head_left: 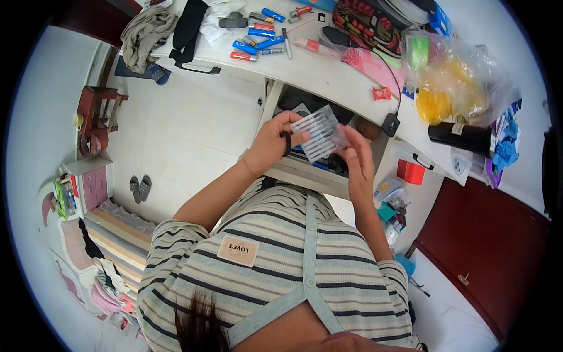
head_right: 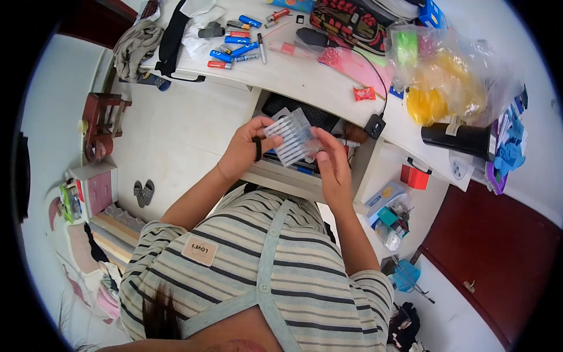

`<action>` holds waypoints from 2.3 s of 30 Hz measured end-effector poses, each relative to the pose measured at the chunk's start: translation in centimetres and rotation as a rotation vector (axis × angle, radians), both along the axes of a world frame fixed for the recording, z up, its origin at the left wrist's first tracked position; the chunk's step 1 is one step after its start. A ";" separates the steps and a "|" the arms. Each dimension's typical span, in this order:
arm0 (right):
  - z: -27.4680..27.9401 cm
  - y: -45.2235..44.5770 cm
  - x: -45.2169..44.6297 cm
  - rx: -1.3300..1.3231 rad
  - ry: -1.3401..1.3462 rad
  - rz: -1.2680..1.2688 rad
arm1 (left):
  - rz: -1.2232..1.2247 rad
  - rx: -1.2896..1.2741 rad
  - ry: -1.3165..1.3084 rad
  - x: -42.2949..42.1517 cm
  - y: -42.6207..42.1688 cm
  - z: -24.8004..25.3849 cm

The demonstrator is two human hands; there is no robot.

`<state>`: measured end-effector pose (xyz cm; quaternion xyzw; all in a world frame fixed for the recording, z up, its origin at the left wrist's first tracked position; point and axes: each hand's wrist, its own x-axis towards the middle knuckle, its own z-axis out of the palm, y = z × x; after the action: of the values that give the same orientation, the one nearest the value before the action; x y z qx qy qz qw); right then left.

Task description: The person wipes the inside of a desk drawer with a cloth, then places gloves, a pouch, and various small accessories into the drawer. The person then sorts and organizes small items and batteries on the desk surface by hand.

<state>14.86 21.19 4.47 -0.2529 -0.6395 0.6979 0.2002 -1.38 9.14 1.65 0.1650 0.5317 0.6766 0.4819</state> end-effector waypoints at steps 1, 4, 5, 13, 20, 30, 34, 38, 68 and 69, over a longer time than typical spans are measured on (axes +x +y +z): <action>-0.6 -0.3 0.3 -0.006 0.000 -0.014 | -0.014 -0.006 0.000 0.1 0.0 -0.7; -2.2 -1.5 0.3 -0.046 -0.051 0.012 | -0.150 -0.058 0.136 0.7 0.1 -1.4; -2.4 -0.9 0.3 -0.048 -0.048 -0.003 | -0.156 -0.112 0.216 0.8 0.2 -1.5; -5.2 5.7 1.3 0.849 -0.694 -0.015 | 0.024 -0.133 0.483 0.4 -0.4 -1.7; -2.4 4.0 1.6 1.521 -0.522 -0.032 | -0.052 -0.135 0.363 0.5 -0.9 -1.9; 1.2 6.4 -13.9 1.647 -0.050 0.119 | -0.012 -0.045 0.416 0.3 -1.2 -2.6; -0.1 7.1 -16.6 1.811 -0.216 0.145 | 0.037 -0.024 0.497 0.3 -1.3 -2.8; 0.5 7.1 -16.5 1.767 -0.296 0.232 | 0.038 -0.033 0.402 0.3 -1.4 -2.6; -4.3 6.4 1.3 1.414 -0.374 0.381 | -0.269 -0.213 1.211 3.2 -3.9 -1.9; -4.6 6.7 1.2 1.490 -0.406 0.350 | -0.298 -0.231 1.207 3.0 -3.8 -1.7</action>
<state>16.05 27.91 -0.18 -0.0706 -0.9929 0.0475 0.0834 1.64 5.33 -0.08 0.5367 0.7510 0.3281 0.2009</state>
